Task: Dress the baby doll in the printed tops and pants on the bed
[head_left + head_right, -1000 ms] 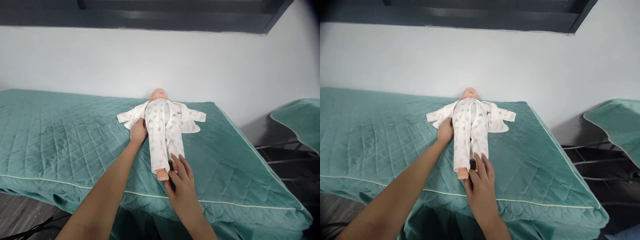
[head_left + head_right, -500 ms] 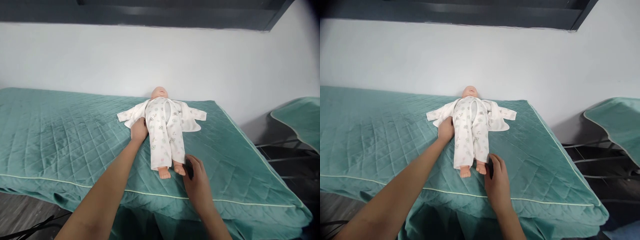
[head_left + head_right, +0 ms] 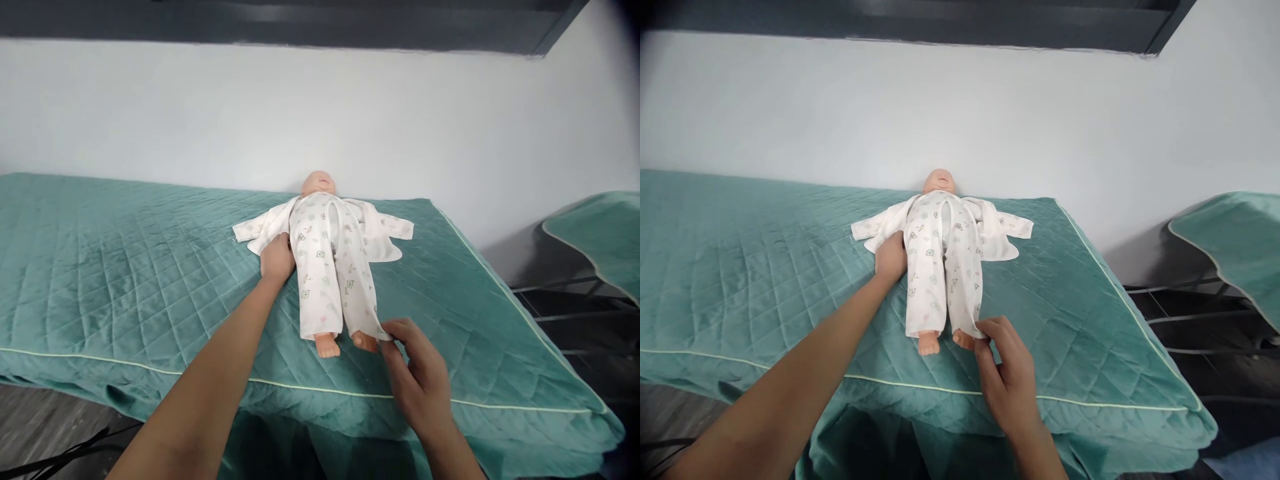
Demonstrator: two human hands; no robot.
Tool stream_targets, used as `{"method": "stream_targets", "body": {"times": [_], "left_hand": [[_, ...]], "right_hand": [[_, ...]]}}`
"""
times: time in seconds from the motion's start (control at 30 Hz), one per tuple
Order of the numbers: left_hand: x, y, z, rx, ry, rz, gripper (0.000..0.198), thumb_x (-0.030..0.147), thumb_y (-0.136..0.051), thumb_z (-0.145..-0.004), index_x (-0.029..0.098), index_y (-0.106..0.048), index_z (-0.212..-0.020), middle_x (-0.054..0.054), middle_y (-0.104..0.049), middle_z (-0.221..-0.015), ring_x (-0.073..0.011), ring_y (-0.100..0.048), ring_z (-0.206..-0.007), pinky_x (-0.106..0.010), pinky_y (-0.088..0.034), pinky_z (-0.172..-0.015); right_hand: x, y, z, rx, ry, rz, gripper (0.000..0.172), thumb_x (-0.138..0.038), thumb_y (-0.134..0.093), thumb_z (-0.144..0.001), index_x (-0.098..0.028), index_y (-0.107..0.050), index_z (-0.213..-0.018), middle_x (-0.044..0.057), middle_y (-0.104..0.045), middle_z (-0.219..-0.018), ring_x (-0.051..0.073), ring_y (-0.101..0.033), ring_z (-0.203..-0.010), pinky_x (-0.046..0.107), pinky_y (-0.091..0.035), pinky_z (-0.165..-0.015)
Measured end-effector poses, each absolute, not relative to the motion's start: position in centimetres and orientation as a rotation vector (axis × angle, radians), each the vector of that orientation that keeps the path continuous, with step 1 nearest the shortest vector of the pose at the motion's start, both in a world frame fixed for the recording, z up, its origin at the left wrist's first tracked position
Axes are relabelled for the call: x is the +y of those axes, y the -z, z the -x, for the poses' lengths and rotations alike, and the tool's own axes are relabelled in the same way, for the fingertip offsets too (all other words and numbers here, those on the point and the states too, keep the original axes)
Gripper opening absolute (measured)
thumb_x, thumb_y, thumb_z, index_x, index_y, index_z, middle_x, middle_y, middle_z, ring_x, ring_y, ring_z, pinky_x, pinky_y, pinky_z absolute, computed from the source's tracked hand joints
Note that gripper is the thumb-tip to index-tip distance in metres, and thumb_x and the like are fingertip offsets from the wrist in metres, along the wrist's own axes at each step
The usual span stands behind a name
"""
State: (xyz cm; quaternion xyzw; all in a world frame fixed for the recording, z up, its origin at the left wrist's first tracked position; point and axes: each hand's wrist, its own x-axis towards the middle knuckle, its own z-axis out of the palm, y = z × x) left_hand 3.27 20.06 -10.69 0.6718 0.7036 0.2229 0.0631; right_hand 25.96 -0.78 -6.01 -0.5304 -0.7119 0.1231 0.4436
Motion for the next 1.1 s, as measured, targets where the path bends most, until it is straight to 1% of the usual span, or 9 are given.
{"method": "stream_targets", "body": {"times": [0.17,0.3,0.37,0.57,0.67,0.77,0.93,1.03,1.1], "left_hand": [[20.0,10.7,-3.2,2.124,-0.655,-2.028,0.021,0.036,-0.042,-0.1,0.022,-0.058,-0.099,-0.009,-0.071,-0.109,-0.0272,-0.067,-0.1,-0.034,-0.046,-0.075],[20.0,10.7,-3.2,2.113,-0.655,-2.023,0.023,0.036,-0.039,-0.101,0.023,-0.058,-0.101,-0.009,-0.071,-0.111,-0.0265,-0.066,-0.103,-0.034,-0.047,-0.079],[20.1,10.6,-3.2,2.102,-0.655,-2.026,0.023,0.036,-0.039,-0.101,0.022,-0.058,-0.102,-0.01,-0.071,-0.112,-0.0264,-0.066,-0.104,-0.034,-0.047,-0.08],[20.1,10.6,-3.2,2.108,-0.641,-2.013,0.023,0.035,-0.039,-0.101,0.023,-0.059,-0.103,-0.01,-0.071,-0.112,-0.027,-0.066,-0.104,-0.035,-0.047,-0.081],[20.0,10.5,-3.2,2.108,-0.645,-2.013,0.024,0.035,-0.039,-0.1,0.023,-0.059,-0.104,-0.01,-0.071,-0.112,-0.0276,-0.066,-0.104,-0.035,-0.048,-0.08],[20.0,10.5,-3.2,2.114,-0.639,-2.011,0.024,0.034,-0.039,-0.1,0.023,-0.059,-0.105,-0.01,-0.071,-0.113,-0.0276,-0.066,-0.104,-0.035,-0.048,-0.08],[19.9,10.4,-3.3,2.123,-0.611,-1.996,0.024,0.033,-0.039,-0.1,0.023,-0.059,-0.107,-0.01,-0.07,-0.115,-0.0265,-0.066,-0.107,-0.034,-0.048,-0.082],[20.0,10.3,-3.3,2.117,-0.619,-1.997,0.024,0.034,-0.039,-0.1,0.023,-0.059,-0.106,-0.01,-0.07,-0.114,-0.0271,-0.066,-0.105,-0.035,-0.048,-0.082],[20.0,10.4,-3.2,2.106,-0.629,-2.003,0.023,0.035,-0.039,-0.1,0.023,-0.059,-0.105,-0.01,-0.071,-0.113,-0.0276,-0.066,-0.104,-0.035,-0.048,-0.081]], "right_hand": [[-0.6,6.1,-26.2,-1.777,-0.198,1.382,0.01,-0.017,-0.054,-0.096,-0.022,-0.061,-0.101,0.001,-0.061,-0.089,0.015,-0.06,-0.079,0.027,-0.048,-0.069],[-0.2,7.5,-25.9,-1.863,-0.111,1.371,0.025,-0.017,-0.058,-0.096,-0.024,-0.062,-0.119,0.008,-0.061,-0.113,0.02,-0.062,-0.102,0.035,-0.053,-0.085],[-0.2,7.9,-25.6,-1.891,-0.122,1.365,0.03,-0.016,-0.057,-0.097,-0.025,-0.062,-0.124,0.009,-0.06,-0.118,0.02,-0.061,-0.108,0.035,-0.053,-0.089],[-0.6,7.4,-24.6,-1.917,-0.229,1.313,0.018,-0.015,-0.06,-0.096,-0.023,-0.066,-0.11,0.005,-0.063,-0.102,0.016,-0.064,-0.091,0.029,-0.053,-0.077],[-1.0,7.1,-24.5,-1.9,-0.268,1.273,0.018,-0.012,-0.059,-0.095,-0.024,-0.065,-0.108,0.004,-0.063,-0.099,0.015,-0.064,-0.088,0.028,-0.053,-0.074],[-1.3,7.4,-24.8,-1.843,-0.246,1.287,0.019,-0.012,-0.057,-0.096,-0.025,-0.065,-0.108,0.005,-0.064,-0.102,0.016,-0.065,-0.092,0.029,-0.054,-0.076],[-1.8,9.5,-25.5,-1.75,-0.2,1.387,0.024,-0.014,-0.051,-0.098,-0.024,-0.061,-0.116,0.008,-0.063,-0.116,0.02,-0.063,-0.106,0.036,-0.054,-0.087],[-2.1,10.9,-25.7,-1.752,-0.192,1.495,0.028,-0.019,-0.053,-0.097,-0.023,-0.057,-0.125,0.011,-0.06,-0.123,0.023,-0.061,-0.111,0.04,-0.054,-0.09],[-2.1,11.5,-25.7,-1.757,-0.159,1.573,0.03,-0.025,-0.055,-0.097,-0.021,-0.056,-0.127,0.013,-0.061,-0.121,0.025,-0.061,-0.109,0.043,-0.053,-0.089]]}}
